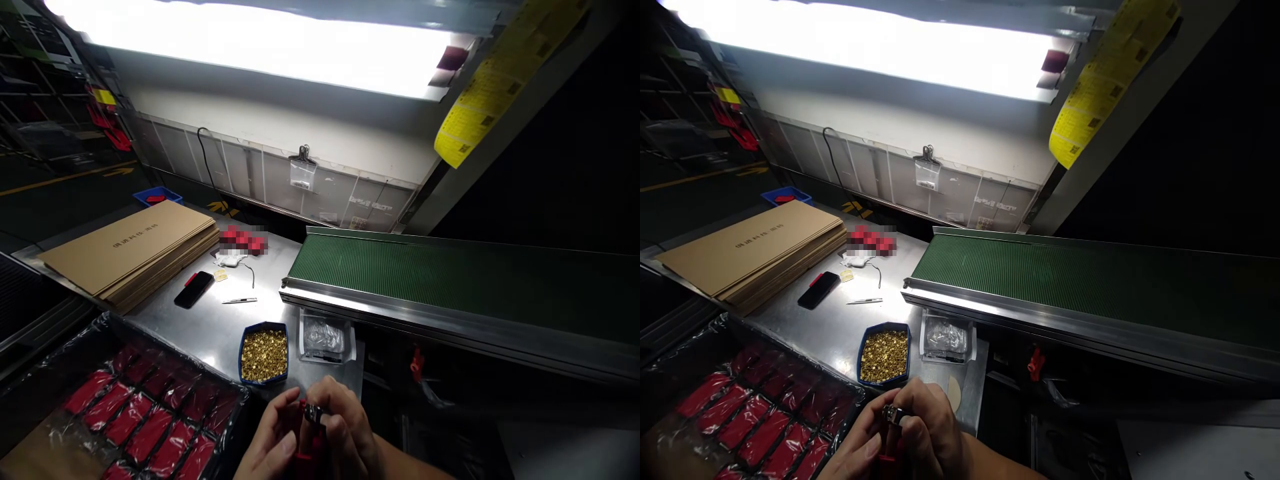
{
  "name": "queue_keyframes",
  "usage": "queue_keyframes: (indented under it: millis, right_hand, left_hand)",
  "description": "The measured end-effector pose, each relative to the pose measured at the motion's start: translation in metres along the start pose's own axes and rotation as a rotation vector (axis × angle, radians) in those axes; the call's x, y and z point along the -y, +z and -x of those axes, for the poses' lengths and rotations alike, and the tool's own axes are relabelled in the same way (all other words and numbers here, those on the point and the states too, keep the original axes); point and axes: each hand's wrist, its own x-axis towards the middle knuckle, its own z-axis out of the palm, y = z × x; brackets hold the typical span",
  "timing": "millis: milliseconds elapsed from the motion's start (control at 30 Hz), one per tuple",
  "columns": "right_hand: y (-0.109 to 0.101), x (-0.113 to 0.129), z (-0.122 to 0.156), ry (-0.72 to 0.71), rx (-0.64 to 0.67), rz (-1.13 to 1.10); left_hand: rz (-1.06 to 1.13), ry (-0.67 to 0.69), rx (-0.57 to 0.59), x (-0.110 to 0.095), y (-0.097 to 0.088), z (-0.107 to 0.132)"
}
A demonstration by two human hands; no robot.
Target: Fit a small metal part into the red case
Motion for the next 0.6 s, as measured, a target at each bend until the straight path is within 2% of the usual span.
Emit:
queue_keyframes:
  millis: [100,133,233,300,333,433,500,600]
  right_hand:
    - [0.002,0.007,-0.005,0.027,0.039,-0.18]
    - [0.001,0.007,-0.007,0.041,0.01,-0.232]
    - [-0.003,-0.013,-0.011,0.127,-0.222,-0.126]
    - [-0.009,-0.045,-0.009,0.228,-0.325,0.041]
    - [-0.012,-0.066,-0.005,0.304,-0.311,0.083]
    - [-0.02,-0.137,0.024,0.548,-0.137,0.215]
    - [-0.023,-0.179,0.049,0.68,-0.011,0.363]
    - [-0.023,-0.22,0.076,0.767,0.08,0.566]
  left_hand:
    - [-0.272,0.099,0.009,-0.004,0.0,0.006]
    - [-0.328,0.115,0.01,-0.006,0.0,0.008]
    - [-0.449,0.133,-0.027,-0.011,-0.002,0.013]
    - [-0.554,0.173,-0.052,-0.012,-0.004,0.015]
    - [-0.602,0.211,-0.058,-0.012,-0.005,0.015]
    - [-0.776,0.358,-0.108,-0.01,-0.004,0.017]
    - [-0.877,0.403,-0.166,-0.009,-0.001,0.018]
    - [-0.919,0.416,-0.236,-0.008,0.003,0.021]
